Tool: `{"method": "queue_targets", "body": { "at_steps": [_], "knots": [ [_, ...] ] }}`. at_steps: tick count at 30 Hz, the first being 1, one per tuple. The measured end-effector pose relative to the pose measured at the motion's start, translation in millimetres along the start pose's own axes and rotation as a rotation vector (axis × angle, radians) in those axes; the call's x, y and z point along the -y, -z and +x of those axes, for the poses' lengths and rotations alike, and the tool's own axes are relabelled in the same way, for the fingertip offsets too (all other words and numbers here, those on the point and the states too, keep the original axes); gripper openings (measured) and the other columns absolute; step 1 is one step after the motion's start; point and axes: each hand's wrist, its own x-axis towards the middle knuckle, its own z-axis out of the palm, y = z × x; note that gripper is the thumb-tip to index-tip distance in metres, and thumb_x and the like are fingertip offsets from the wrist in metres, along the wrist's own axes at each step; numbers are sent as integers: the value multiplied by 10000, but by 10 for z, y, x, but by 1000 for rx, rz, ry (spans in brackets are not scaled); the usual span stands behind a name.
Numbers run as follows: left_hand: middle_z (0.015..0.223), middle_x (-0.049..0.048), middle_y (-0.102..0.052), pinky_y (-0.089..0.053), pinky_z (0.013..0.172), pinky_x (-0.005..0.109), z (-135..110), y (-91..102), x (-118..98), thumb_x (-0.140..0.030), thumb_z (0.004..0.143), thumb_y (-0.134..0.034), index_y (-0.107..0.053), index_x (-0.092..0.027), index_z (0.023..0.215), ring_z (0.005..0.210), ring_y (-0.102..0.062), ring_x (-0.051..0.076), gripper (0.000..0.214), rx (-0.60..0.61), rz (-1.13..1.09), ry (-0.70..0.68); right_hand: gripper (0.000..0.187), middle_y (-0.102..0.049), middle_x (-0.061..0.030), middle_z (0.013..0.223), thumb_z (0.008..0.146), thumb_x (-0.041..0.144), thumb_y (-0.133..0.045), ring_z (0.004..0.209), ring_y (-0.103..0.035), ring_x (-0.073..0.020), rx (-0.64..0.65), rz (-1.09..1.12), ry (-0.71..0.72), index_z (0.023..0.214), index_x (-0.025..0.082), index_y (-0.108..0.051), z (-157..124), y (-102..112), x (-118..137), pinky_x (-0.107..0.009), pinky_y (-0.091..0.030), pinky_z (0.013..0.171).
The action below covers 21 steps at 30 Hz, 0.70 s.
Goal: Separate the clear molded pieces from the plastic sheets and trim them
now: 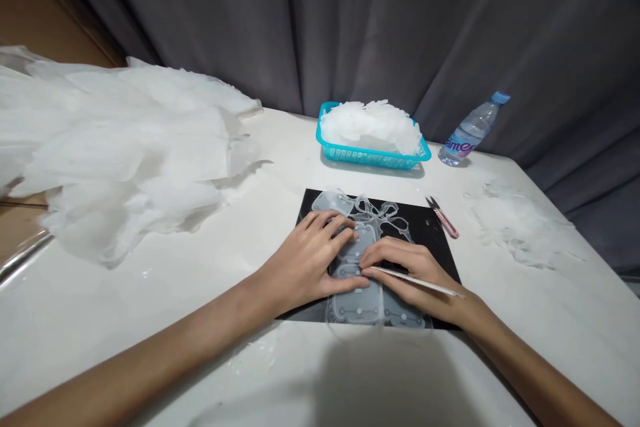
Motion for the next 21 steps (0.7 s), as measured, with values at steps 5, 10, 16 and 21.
{"method": "queue_targets", "body": {
  "at_steps": [5, 10, 16, 21],
  "knots": [
    [1334, 157, -644, -429, 1090, 529, -2, 12, 0, -766, 885, -609, -658, -170, 1211, 1329, -516, 383, 681, -24, 44, 1, 124, -733, -71, 1042, 1059, 211, -561, 1027, -689, -206, 11, -92, 84, 1081, 218, -683, 13, -9, 1, -361, -563, 931],
    [1313, 153, -643, -424, 1070, 528, -5, 44, -32, -818, 874, -559, -671, -176, 1211, 1290, -518, 385, 734, -9, 112, 33, 173, -739, -92, 1049, 1073, 204, -510, 977, -702, -222, 92, -234, 111, 1081, 213, -683, -16, 98, 59, -375, -580, 871],
    [1280, 145, -635, -425, 1050, 532, -3, 55, -56, -829, 848, -583, -677, -185, 1210, 1232, -530, 381, 744, -8, 104, 76, 135, -735, -71, 1054, 1063, 260, -566, 972, -710, -202, 57, -127, 26, 1072, 226, -696, -42, 172, 95, -344, -574, 898],
    [1279, 151, -624, -428, 1025, 525, -10, 47, -33, -834, 853, -568, -656, -184, 1231, 1203, -530, 372, 757, 1, 126, 69, 145, -734, -70, 1039, 1069, 242, -541, 982, -705, -199, 90, -145, 101, 1088, 217, -683, 4, 137, 66, -346, -575, 890]
  ]
}}
